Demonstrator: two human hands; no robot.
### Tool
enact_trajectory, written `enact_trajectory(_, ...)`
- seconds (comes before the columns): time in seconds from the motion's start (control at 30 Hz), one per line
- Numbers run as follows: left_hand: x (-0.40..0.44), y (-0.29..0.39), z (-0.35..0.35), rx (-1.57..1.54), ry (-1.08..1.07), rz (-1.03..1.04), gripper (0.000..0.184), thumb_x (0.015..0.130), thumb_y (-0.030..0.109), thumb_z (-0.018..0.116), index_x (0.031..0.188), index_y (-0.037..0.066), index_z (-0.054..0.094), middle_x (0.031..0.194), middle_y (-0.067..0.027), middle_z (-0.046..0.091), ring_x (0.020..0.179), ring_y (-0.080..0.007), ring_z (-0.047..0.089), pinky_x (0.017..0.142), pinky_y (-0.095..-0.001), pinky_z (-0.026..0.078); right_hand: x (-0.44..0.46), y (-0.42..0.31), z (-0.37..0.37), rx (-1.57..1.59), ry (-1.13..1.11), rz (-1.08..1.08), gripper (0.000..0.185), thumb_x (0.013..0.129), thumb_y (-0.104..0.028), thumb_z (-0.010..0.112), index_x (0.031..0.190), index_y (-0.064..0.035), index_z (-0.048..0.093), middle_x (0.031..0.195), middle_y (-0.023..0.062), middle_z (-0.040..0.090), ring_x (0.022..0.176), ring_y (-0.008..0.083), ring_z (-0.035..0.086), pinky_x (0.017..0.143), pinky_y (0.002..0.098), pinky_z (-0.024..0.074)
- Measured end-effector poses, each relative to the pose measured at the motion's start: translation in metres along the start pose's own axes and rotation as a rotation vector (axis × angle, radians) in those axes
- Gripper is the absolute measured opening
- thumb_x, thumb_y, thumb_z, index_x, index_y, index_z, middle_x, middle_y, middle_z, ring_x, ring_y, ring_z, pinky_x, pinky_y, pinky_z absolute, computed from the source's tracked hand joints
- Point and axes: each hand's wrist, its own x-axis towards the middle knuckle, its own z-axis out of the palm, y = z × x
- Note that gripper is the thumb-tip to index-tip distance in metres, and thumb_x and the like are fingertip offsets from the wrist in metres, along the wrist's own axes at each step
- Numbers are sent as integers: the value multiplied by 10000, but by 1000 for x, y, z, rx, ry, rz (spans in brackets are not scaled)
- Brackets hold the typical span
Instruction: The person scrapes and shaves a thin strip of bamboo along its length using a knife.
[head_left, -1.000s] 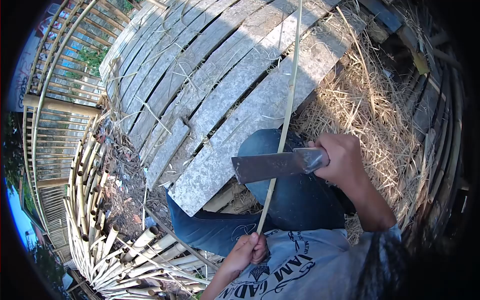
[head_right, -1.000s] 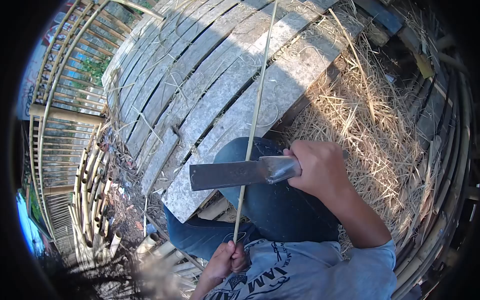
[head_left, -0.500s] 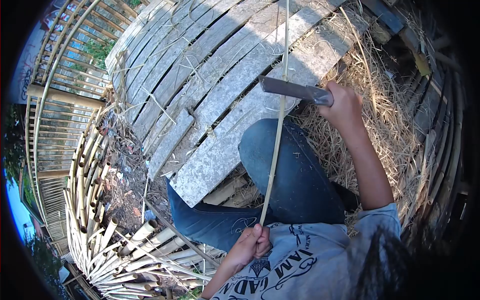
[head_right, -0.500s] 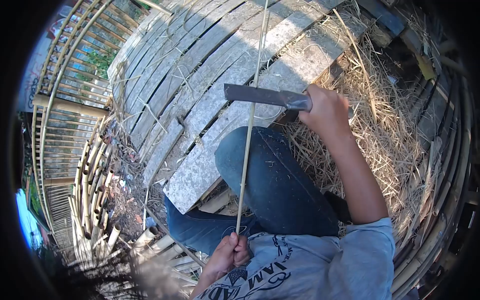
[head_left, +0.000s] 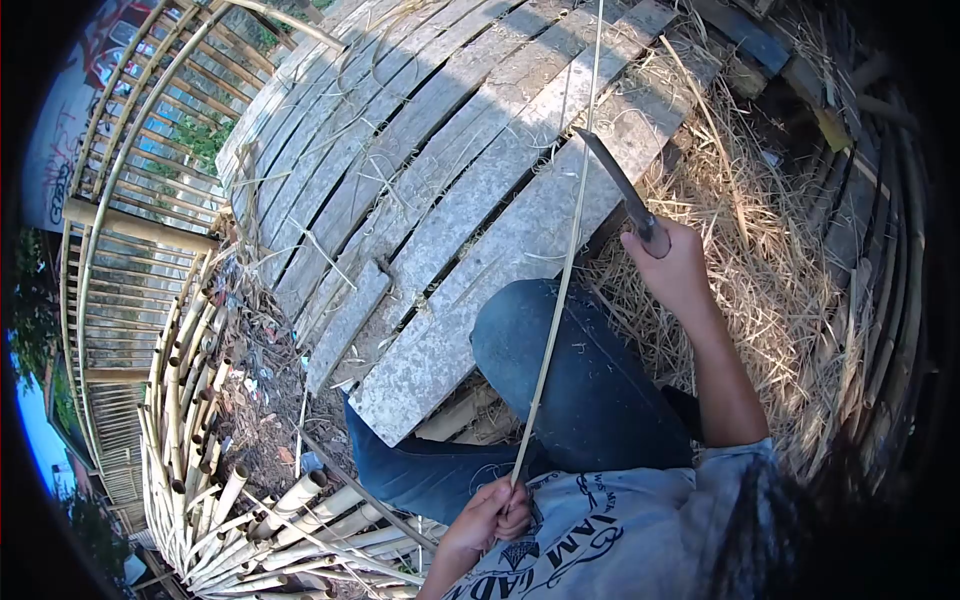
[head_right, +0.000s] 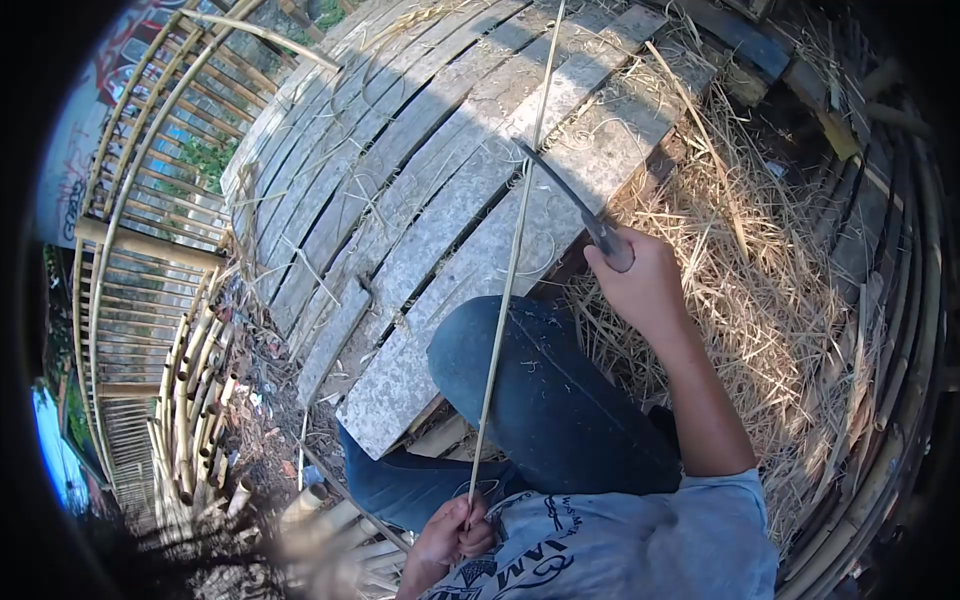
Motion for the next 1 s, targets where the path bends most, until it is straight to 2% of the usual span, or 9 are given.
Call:
enact_trajectory(0.07,-4,-3,-8,7,-12,-20,425,959,488,420,772,109,382,532,33,265,451,-73,237,393,-232,172,-4,-2,10,107,-21,-20,295,817,-289,685,808,3,644,678,81,636,611,178,605,600,339,480)
enact_trajectory(0.13,-9,-7,-20,7,-23,-35,428,957,492,424,765,112,383,534,33,264,453,-73,238,392,-232,171,-4,-12,17,494,-149,-5,190,866,-201,645,884,-16,610,570,-32,488,475,62,461,472,234,386)
enact_trajectory(0.17,-11,-10,-26,-52,-62,-59,422,961,469,431,758,103,380,547,38,269,452,-68,241,395,-225,182,-3,-22,17,497,-152,-1,190,866,-201,645,884,-16,610,570,-32,488,475,62,461,472,234,386)
enact_trajectory(0.23,-12,-11,-39,-108,-104,-82,417,966,447,438,751,95,376,559,43,274,452,-63,243,398,-219,194,2,-42,14,912,-291,179,229,873,-195,631,996,-5,594,555,-24,459,459,47,445,459,218,394)
enact_trajectory(0.27,-13,-10,-45,-105,-123,-127,432,957,474,438,743,103,381,556,40,284,459,-72,244,399,-229,190,6,-46,16,1068,-317,132,261,851,-222,662,967,7,615,555,-10,481,446,69,470,447,233,409)
enact_trajectory(0.7,11,24,-19,283,-161,-56,685,791,726,497,788,42,456,575,30,365,483,-66,389,417,-190,311,6,-45,12,1132,-347,-16,160,820,-131,679,823,10,602,562,24,536,455,93,507,441,248,417)
enact_trajectory(0.83,22,20,-22,277,-249,-44,660,802,714,501,754,59,433,574,31,368,468,-59,351,399,-194,279,1,-40,5,968,-384,-22,187,816,-165,705,789,-1,618,573,11,548,459,81,505,444,234,408)
enact_trajectory(0.93,29,9,-29,40,-327,-98,574,859,647,490,723,96,402,567,42,351,468,-58,308,389,-216,235,-6,-38,9,813,-414,3,249,809,-229,726,751,-16,611,562,-8,537,464,82,504,445,250,390)
enact_trajectory(1.0,23,5,-16,169,-151,-27,496,948,532,425,688,113,372,558,48,324,474,-61,269,405,-239,214,-11,-35,3,695,-401,-21,283,802,-262,734,736,-20,603,555,-14,525,479,82,507,455,267,387)
